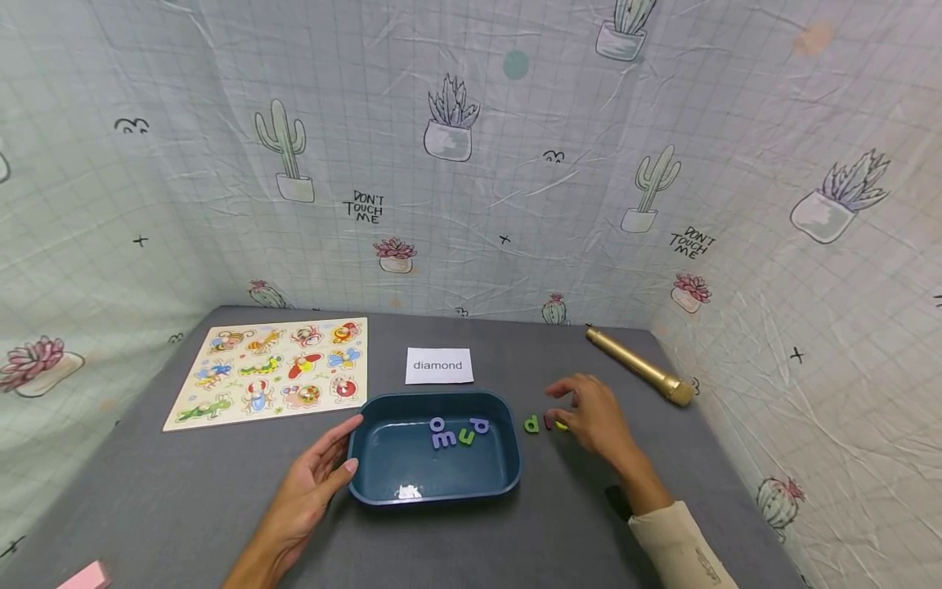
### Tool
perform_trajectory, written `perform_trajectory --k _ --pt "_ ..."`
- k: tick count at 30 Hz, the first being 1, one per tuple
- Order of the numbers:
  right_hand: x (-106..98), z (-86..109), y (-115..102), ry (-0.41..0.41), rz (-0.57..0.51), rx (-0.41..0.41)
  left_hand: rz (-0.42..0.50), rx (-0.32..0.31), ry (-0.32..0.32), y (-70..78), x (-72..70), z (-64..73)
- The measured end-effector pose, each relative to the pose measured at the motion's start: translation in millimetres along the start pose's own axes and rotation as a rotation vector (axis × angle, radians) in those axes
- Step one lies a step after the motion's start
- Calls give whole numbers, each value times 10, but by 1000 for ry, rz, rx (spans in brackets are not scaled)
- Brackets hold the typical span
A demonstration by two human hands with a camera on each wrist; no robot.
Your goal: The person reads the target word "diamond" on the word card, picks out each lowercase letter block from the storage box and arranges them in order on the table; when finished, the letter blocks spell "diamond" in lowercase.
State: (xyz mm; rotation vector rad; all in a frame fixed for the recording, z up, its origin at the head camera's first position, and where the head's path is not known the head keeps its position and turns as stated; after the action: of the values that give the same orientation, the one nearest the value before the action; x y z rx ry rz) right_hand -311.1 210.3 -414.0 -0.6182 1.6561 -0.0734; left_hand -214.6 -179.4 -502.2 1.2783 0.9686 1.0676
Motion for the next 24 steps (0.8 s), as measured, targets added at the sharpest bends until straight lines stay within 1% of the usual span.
perform_trajectory --k 5,9,14,19,24 --pt "-125 25 -419 90 -45 -138 -1 -6 -2 -4 2 -3" --pt "-115 52 -697 118 -78 -217 -4 -11 2 -10 -4 -7" --pt "17 55 -949 86 -107 -242 -7 -9 1 -10 -6 -7" --pt "213 39 -1160 22 -168 -258 -8 -25 3 -20 -13 -13" --pt "433 18 -1329 -41 -185 -268 -12 -41 7 -33 -21 -13"
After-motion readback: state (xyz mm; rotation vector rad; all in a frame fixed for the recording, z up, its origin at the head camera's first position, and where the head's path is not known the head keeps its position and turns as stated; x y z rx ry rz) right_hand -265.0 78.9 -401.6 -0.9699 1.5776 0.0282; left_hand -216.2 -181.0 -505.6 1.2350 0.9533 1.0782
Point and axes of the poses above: each hand's wrist, its own z-axis away from the middle knuckle, its own x-axis out of the palm, y = z × x, the point moved 10 cm from there along -z, towards the middle knuckle, and after that the axes turned 9 degrees about -y, right-handed, at the moved point
